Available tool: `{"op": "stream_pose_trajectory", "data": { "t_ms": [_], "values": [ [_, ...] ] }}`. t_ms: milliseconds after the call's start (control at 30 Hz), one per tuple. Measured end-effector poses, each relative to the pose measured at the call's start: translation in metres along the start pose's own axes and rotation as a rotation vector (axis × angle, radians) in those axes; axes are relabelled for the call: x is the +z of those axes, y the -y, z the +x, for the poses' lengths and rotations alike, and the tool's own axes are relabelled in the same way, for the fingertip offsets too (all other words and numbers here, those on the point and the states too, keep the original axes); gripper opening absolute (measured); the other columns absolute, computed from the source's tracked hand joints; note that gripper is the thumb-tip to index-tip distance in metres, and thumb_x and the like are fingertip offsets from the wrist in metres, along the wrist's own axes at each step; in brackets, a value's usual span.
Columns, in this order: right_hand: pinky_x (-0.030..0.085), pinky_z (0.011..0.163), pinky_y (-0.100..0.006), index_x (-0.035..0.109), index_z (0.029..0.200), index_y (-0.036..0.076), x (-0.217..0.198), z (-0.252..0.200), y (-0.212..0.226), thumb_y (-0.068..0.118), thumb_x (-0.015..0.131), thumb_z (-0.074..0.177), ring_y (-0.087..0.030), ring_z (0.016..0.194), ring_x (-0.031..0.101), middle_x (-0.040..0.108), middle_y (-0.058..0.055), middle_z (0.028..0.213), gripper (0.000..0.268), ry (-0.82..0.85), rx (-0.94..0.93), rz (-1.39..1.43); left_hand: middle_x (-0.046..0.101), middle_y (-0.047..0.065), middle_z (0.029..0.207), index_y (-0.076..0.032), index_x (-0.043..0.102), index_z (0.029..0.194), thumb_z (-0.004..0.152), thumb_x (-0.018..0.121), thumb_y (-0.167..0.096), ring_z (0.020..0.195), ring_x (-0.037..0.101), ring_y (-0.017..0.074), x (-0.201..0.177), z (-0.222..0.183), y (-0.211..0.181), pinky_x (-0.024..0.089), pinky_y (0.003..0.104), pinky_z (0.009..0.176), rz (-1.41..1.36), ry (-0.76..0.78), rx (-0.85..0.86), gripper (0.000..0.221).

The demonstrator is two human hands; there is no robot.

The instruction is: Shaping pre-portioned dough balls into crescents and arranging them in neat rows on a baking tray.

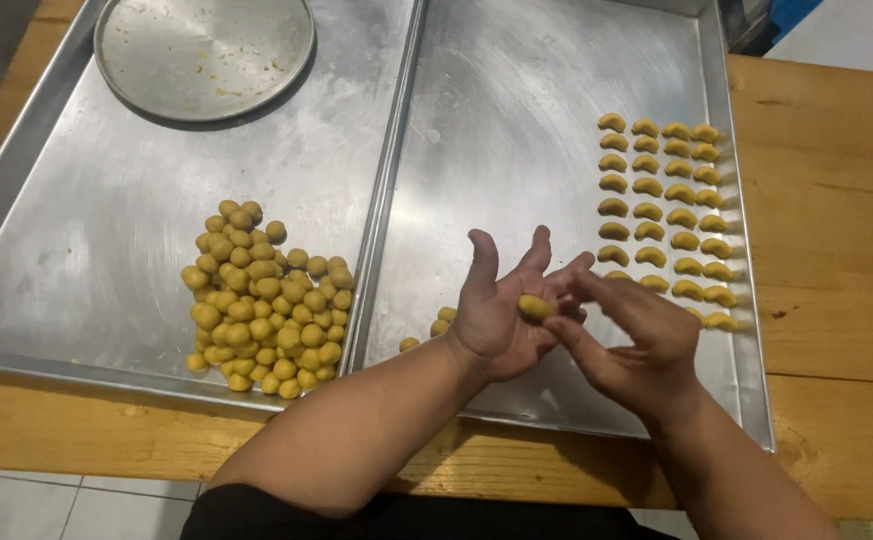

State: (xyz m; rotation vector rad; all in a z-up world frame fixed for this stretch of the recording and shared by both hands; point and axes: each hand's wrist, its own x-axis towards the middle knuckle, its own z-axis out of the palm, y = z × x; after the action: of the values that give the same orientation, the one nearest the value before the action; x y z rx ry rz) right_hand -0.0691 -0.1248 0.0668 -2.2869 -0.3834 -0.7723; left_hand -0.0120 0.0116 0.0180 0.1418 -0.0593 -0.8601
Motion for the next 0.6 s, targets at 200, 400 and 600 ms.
{"op": "stream_pose_trajectory", "data": {
  "t_ms": [200, 400, 600],
  "values": [
    [0.060, 0.071, -0.027, 0.081, 0.104, 0.013, 0.012, -0.016, -0.007, 0.017, 0.095, 0.069, -0.017, 0.078, 0.073, 0.074, 0.000, 0.091, 0.038, -0.014, 0.031, 0.009, -0.004, 0.021, 0.169, -0.039, -0.014, 0.162, 0.067, 0.033, -0.107, 0.146, 0.031, 0.0359, 0.005, 0.000, 0.004, 0.041, 0.038, 0.105, 0.151, -0.052, -0.041, 0.126],
    [0.060, 0.064, -0.037, 0.079, 0.104, 0.005, 0.002, -0.001, 0.019, 0.004, 0.079, 0.084, -0.028, 0.072, 0.075, 0.073, -0.009, 0.079, 0.020, 0.095, 0.015, 0.025, -0.012, 0.030, 0.164, -0.026, -0.029, 0.155, 0.068, 0.017, -0.100, 0.150, -0.007, 0.0487, 0.030, -0.003, -0.002, 0.008, 0.061, 0.120, 0.637, -0.066, 0.015, 0.123],
    [0.059, 0.059, -0.034, 0.078, 0.105, 0.002, -0.003, -0.006, 0.012, 0.006, 0.077, 0.086, -0.027, 0.067, 0.075, 0.074, -0.010, 0.077, 0.019, 0.132, 0.039, -0.052, -0.004, 0.031, 0.164, -0.013, -0.026, 0.155, 0.086, -0.001, -0.079, 0.150, -0.001, 0.0499, 0.048, -0.011, -0.013, 0.011, 0.062, 0.119, 1.075, -0.034, 0.045, 0.099]
  ]
}}
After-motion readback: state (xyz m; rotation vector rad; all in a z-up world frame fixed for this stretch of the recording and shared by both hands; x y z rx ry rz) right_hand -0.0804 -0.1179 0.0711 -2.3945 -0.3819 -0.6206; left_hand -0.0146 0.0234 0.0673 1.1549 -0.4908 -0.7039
